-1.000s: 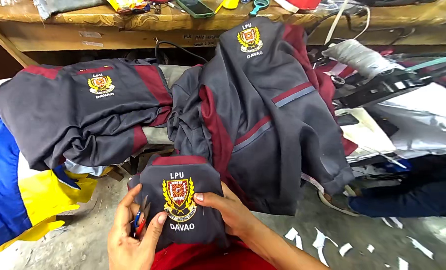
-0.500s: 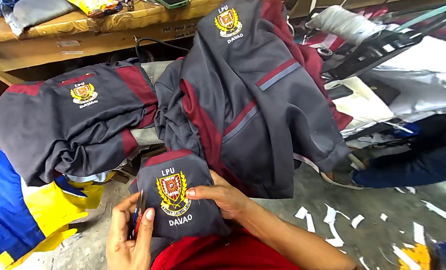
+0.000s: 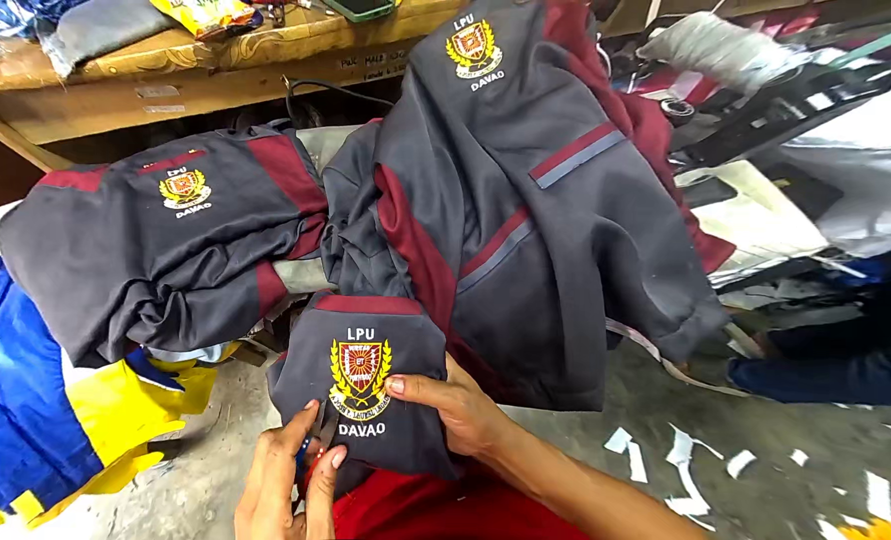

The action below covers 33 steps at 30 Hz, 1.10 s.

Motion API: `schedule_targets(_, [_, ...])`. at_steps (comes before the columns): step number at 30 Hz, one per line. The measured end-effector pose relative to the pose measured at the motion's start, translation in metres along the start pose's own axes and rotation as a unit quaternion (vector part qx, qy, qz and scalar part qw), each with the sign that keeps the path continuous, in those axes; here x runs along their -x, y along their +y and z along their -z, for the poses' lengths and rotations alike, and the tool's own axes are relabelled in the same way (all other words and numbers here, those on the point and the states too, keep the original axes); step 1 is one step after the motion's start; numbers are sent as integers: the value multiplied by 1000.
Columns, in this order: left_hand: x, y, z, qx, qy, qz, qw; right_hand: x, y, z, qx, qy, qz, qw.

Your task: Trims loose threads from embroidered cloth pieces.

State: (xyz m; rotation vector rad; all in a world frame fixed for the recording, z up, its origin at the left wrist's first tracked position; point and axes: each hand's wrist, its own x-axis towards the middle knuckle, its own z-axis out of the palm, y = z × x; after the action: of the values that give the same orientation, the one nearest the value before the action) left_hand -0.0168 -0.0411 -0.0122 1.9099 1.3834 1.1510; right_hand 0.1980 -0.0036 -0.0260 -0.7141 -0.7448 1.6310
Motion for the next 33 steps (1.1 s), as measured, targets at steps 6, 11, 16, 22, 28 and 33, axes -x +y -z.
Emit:
schedule_targets(6, [4, 6, -3, -65, 23, -34, 997, 5, 1, -10, 8, 51, 2, 999])
schedule_targets(11, [5, 7, -6, -44, 46, -41, 997, 10, 6, -14, 21, 44, 39, 998])
schedule_targets(16, [4, 3, -11, -42, 58, -48, 996, 11, 7, -14, -20, 52, -7, 998])
schedule_targets(22, [6, -3, -16, 1, 78, -54, 995, 8, 14, -5, -175, 0, -105, 979])
schedule_targets(28, [6, -3, -16, -21, 98, -56, 993, 10, 16, -11, -190, 12, -114, 975])
schedule_targets(33, [7, -4, -19, -43, 130, -69, 988, 10, 18, -13, -192, -2, -102, 976])
